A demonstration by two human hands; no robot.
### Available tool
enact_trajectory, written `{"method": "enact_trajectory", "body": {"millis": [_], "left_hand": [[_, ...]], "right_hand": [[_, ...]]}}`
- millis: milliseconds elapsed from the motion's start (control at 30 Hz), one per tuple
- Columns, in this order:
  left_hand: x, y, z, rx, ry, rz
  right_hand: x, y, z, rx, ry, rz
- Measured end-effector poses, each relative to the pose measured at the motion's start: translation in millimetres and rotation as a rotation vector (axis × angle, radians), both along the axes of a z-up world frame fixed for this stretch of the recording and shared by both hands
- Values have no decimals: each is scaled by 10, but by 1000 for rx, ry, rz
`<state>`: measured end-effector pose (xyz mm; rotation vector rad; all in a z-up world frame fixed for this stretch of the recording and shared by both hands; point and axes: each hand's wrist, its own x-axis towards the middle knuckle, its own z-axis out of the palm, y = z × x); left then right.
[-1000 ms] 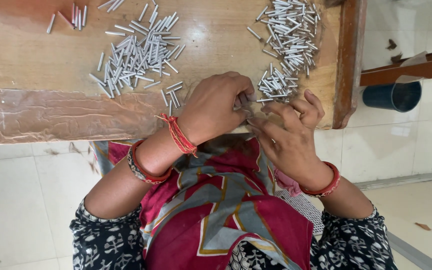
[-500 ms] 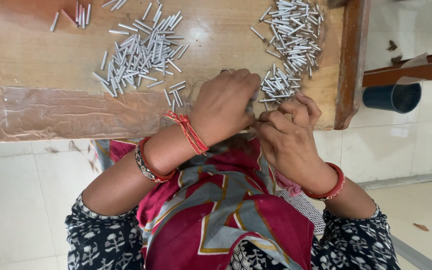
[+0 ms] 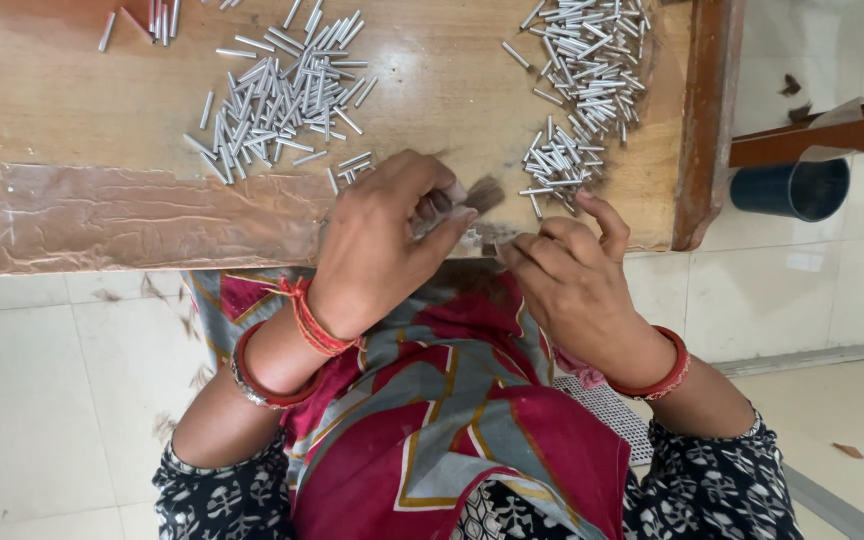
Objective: Manually inserting bundles of brown fibers into small metal tubes on a workbench.
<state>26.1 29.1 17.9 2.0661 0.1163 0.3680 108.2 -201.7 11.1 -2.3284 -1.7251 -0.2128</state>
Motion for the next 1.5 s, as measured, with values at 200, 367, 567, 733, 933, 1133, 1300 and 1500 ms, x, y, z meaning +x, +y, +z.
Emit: {"method": "enact_trajectory", "body": {"millis": [200, 367, 567, 733, 933, 1133, 1300, 1500], "left_hand": [[-167, -119, -168, -22, 65, -21], [-168, -196, -126, -162, 171, -132], [-164, -250, -148, -218, 212, -194], [-191, -278, -169, -420, 150, -240], [-213, -350, -298, -781, 264, -320], [-195, -301, -341, -799, 284, -367], [-168, -17, -106, -144, 26, -144], [71, 480, -216, 613, 133, 263]], "right_hand": [[7, 26, 6, -2, -141, 116], [-8, -17, 104, 56, -172, 123], [-80, -84, 149, 130, -244, 135], [-77, -59, 212, 253, 184, 36], [-98, -53, 193, 343, 507, 7], [-130, -30, 196, 347, 423, 34], [-151, 33, 226, 406, 349, -26], [-121, 33, 209, 409, 330, -76]]}}
